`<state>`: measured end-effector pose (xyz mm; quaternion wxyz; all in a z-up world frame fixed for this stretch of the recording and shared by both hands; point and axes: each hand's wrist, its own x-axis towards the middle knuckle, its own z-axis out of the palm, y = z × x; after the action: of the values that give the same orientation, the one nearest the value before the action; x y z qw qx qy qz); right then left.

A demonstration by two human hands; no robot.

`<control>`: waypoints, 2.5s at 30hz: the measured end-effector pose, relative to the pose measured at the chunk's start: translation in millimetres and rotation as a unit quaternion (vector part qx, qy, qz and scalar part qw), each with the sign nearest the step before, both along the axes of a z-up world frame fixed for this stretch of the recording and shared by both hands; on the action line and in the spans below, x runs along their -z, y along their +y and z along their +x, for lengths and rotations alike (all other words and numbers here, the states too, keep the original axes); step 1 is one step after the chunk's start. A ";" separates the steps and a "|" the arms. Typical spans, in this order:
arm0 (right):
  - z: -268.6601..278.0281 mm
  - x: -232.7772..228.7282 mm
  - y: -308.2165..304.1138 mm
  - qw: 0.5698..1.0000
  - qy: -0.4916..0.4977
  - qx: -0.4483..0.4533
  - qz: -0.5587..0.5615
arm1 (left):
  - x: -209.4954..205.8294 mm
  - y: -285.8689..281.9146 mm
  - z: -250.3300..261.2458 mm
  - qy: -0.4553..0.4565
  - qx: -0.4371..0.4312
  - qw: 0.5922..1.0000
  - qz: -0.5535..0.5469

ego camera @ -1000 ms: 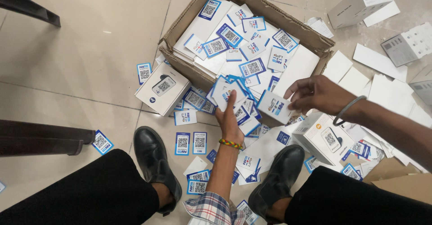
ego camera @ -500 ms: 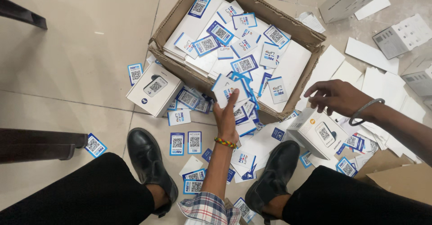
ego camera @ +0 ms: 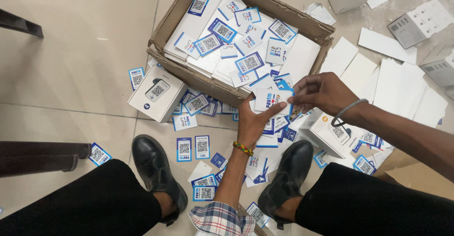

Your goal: The person sits on the floor and sorts small white cards with QR codes from a cardboard box. They pick up cards, separate them, and place them back into the box or onto the floor. The person also handles small white boxes and stacks of cards during the process.

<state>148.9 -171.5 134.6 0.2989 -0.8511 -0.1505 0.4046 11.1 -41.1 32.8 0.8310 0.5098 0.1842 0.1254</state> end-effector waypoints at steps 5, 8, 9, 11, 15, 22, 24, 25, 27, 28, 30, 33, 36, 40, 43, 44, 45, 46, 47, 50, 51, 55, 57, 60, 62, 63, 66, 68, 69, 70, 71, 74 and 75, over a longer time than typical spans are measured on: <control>-0.6 -6.9 5.0 1.000 -0.012 0.008 0.004 | 2.8 2.7 1.1 0.037 0.013 0.998 -0.056; 2.7 -9.0 3.0 0.999 -0.026 0.014 0.037 | 5.8 4.9 -1.4 0.021 -0.003 0.997 -0.080; 4.6 -9.4 1.3 0.998 -0.031 0.014 0.053 | 6.4 5.2 -2.5 0.015 -0.008 0.996 -0.083; 11.0 -9.6 -0.9 0.997 -0.065 0.000 0.029 | 7.2 6.3 -1.9 0.040 -0.011 0.997 -0.063; 26.4 -5.8 -11.1 0.993 -0.065 0.017 0.097 | 12.5 8.7 -2.0 0.039 -0.030 0.998 -0.044; 50.6 13.4 -35.2 0.971 -0.023 0.202 0.129 | 23.9 18.6 -4.8 0.022 -0.057 0.996 -0.069; 52.3 24.7 -41.9 0.972 -0.015 0.221 0.080 | 26.6 20.3 -4.4 0.022 -0.075 0.994 -0.072; 50.6 32.0 -44.2 0.983 -0.034 0.174 0.054 | 27.8 21.1 -5.6 0.033 -0.081 0.994 -0.071; 46.5 42.0 -50.1 0.994 -0.074 0.080 0.002 | 29.4 23.8 -6.7 0.054 -0.091 0.992 -0.071; 46.4 45.7 -51.2 0.992 -0.116 0.017 -0.041 | 29.9 23.9 -7.1 0.052 -0.096 0.991 -0.084; 45.1 54.3 -48.5 0.967 -0.195 -0.111 -0.123 | 30.0 24.7 -7.3 0.048 -0.107 0.987 -0.109; 45.6 65.7 -37.1 0.918 -0.274 -0.256 -0.125 | 26.4 24.3 -2.1 0.045 -0.121 0.986 -0.108; 42.6 73.7 -21.6 0.882 -0.307 -0.338 -0.116 | 26.3 25.3 2.1 0.070 -0.112 0.985 -0.111; 35.9 82.9 4.3 0.853 -0.298 -0.381 -0.197 | 36.9 26.6 7.9 0.008 -0.099 0.983 -0.151; 35.7 84.6 16.3 0.822 -0.319 -0.414 -0.226 | 38.8 25.8 10.8 -0.012 -0.097 0.976 -0.193; 35.8 85.8 19.0 0.811 -0.328 -0.424 -0.234 | 39.1 24.7 9.7 -0.010 -0.095 0.975 -0.201; 36.9 87.2 21.4 0.800 -0.337 -0.433 -0.242 | 40.1 24.7 10.1 -0.007 -0.092 0.973 -0.210; 38.8 88.1 22.4 0.812 -0.326 -0.424 -0.232 | 41.9 24.7 10.8 -0.011 -0.087 0.974 -0.210; 42.6 88.4 23.0 0.824 -0.314 -0.415 -0.223 | 44.2 24.7 11.9 -0.015 -0.082 0.974 -0.209; 49.4 90.7 22.8 0.847 -0.292 -0.390 -0.213 | 50.6 25.9 11.6 -0.032 -0.069 0.975 -0.209; 51.3 91.6 23.3 0.853 -0.287 -0.382 -0.211 | 52.0 26.9 11.5 -0.039 -0.066 0.975 -0.208; 60.2 97.6 22.3 0.855 -0.293 -0.379 -0.199 | 55.8 31.6 14.2 -0.021 -0.073 0.962 -0.261; 64.2 103.5 19.0 0.846 -0.312 -0.395 -0.177 | 55.1 34.1 13.2 -0.036 -0.076 0.957 -0.279; 68.7 107.7 6.1 0.896 -0.252 -0.342 -0.133 | 47.8 37.9 13.4 -0.047 -0.100 0.952 -0.284; 74.6 107.1 5.4 0.935 -0.199 -0.276 -0.103 | 41.7 39.0 19.6 -0.096 -0.116 0.943 -0.297; 75.6 104.8 6.4 0.951 -0.170 -0.241 -0.088 | 39.1 40.1 22.9 -0.119 -0.124 0.937 -0.303; 79.4 80.3 9.3 0.979 -0.139 -0.114 -0.097 | 31.5 46.2 34.1 -0.066 -0.163 0.981 -0.079; 73.3 61.5 10.1 0.995 -0.087 -0.048 -0.019 | 20.8 44.7 27.4 -0.001 -0.208 0.975 0.081; 69.8 52.6 10.0 0.998 -0.061 -0.014 0.021 | 14.9 43.3 24.6 0.030 -0.229 0.960 0.161; 64.9 44.5 8.4 0.998 -0.045 -0.003 0.048 | 8.9 39.6 21.9 0.036 -0.202 0.954 0.217; 60.5 36.3 6.9 0.997 -0.028 0.007 0.075 | 3.1 34.4 18.6 0.042 -0.174 0.945 0.273; 46.7 14.0 8.8 0.985 0.049 0.063 0.155 | -8.7 15.1 22.4 0.008 -0.071 0.986 0.148; 42.2 6.6 10.3 0.976 0.079 0.085 0.182 | -11.1 8.5 25.3 -0.015 -0.030 0.998 0.057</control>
<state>191.1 -161.2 127.9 0.4933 -0.7571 -0.1247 0.4098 36.5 -32.6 43.9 0.7989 0.5488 0.1798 0.1679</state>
